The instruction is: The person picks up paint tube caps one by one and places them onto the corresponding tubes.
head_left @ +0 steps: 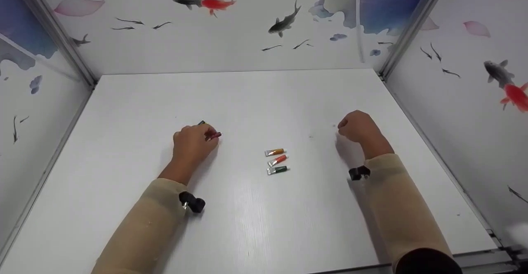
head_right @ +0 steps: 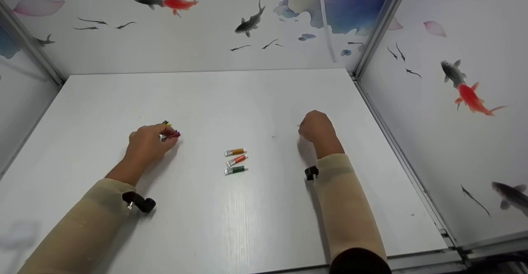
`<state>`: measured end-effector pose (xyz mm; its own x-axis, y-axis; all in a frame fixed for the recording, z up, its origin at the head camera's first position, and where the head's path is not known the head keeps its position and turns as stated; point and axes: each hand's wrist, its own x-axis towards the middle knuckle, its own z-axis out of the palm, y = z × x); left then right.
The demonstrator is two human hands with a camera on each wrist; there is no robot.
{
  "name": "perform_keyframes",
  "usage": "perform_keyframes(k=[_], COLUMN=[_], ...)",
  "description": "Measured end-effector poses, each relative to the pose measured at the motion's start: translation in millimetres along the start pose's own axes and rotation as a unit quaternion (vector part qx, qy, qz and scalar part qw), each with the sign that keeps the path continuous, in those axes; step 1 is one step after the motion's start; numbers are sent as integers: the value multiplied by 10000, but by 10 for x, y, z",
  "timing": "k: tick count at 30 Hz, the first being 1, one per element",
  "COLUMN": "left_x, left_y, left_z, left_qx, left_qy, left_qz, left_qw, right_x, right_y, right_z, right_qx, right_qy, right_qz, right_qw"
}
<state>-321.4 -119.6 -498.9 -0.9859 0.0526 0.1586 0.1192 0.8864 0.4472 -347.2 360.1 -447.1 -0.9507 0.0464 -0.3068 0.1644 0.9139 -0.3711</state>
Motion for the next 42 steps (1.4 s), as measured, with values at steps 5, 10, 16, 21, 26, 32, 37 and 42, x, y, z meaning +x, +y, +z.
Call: perform_keyframes(k=[5, 10, 16, 21, 26, 32, 37, 42], left_x=[-7, -15, -25, -39, -53, -85, -109, -155], left_y=[72, 131, 187, 257, 362, 481, 585, 694], left_z=[-25, -39, -39, -45, -52, -77, -90, -77], left_qx=[-124, -246, -439, -634, -860, -1140, -1366, -1587], left_qy=[254, 443, 639, 751, 859, 1071, 1085, 1162], left_qz=[167, 305, 457, 569, 694, 911, 1012, 1108], left_qw=[9995, 9982, 9959, 9935, 9902, 9835, 9795, 9742], right_x=[-31, -60, -101, -141, -181, -266, -329, -389], right_y=[-105, -178, -240, -311, -420, -583, -681, -767], right_z=[9, 8, 35, 70, 85, 102, 123, 173], right_qx=[161, 286, 588, 1267, 2055, 2670, 3090, 3498], right_qy=[158, 228, 373, 567, 864, 1116, 1178, 1211], right_qz=[-239, -437, -567, -770, -999, -1379, -1715, -2035], right_qw=[9995, 9984, 9960, 9873, 9697, 9472, 9280, 9064])
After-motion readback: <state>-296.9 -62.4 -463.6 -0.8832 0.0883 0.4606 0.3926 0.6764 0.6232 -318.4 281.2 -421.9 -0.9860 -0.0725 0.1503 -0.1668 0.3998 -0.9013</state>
